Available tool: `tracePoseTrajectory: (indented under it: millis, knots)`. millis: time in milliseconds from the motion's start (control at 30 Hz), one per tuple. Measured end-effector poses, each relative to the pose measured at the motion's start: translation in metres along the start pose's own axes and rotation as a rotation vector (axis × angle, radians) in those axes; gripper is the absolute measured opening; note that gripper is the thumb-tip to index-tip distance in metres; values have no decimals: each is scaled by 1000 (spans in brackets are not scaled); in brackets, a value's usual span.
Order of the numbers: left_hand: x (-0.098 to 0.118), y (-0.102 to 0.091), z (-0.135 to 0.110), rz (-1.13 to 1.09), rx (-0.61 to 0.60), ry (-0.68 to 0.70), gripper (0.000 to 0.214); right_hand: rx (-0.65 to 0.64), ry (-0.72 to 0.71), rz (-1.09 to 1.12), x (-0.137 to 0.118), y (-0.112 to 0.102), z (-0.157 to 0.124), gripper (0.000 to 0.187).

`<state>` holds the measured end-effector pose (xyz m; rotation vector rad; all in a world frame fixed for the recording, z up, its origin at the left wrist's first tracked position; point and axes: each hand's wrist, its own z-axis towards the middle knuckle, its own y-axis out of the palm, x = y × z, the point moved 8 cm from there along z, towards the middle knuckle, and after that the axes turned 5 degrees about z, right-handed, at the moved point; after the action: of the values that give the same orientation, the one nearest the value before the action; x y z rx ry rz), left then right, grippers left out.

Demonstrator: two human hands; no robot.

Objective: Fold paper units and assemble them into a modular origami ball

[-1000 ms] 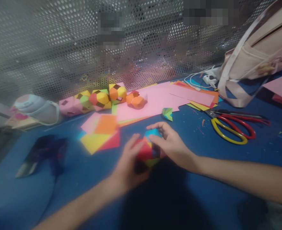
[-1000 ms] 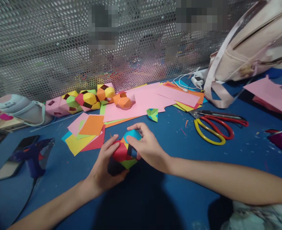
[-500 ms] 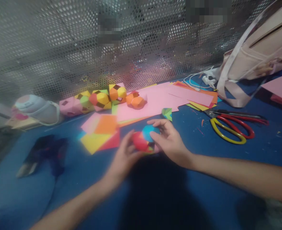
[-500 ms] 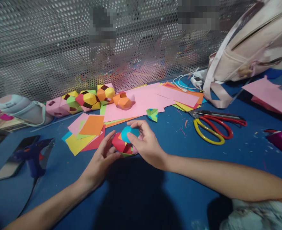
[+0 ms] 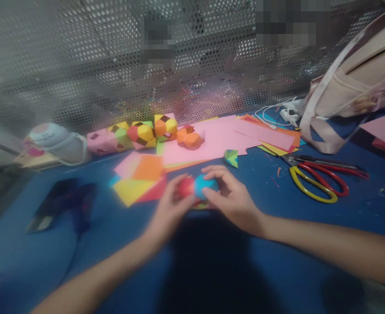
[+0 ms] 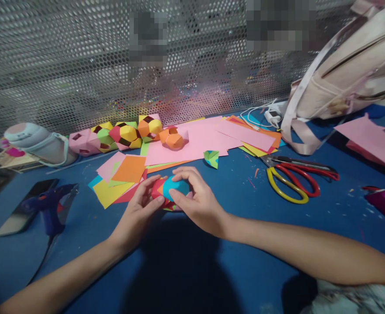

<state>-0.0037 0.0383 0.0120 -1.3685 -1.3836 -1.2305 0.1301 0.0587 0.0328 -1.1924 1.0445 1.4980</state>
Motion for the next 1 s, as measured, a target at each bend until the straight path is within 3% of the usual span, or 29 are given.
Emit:
tracePoseTrajectory:
  millis: [167,400,1000]
  knots:
    - [2,-9,3,75,25,36,48,-116,136,46,7,8,1,27]
    - [-5,-14,6,13,24,10,49,-85,96,44,2,5,1,11]
    - [-13,-10,0,-131,28,-43,46,-23,4,-52,-1,-2,1,9]
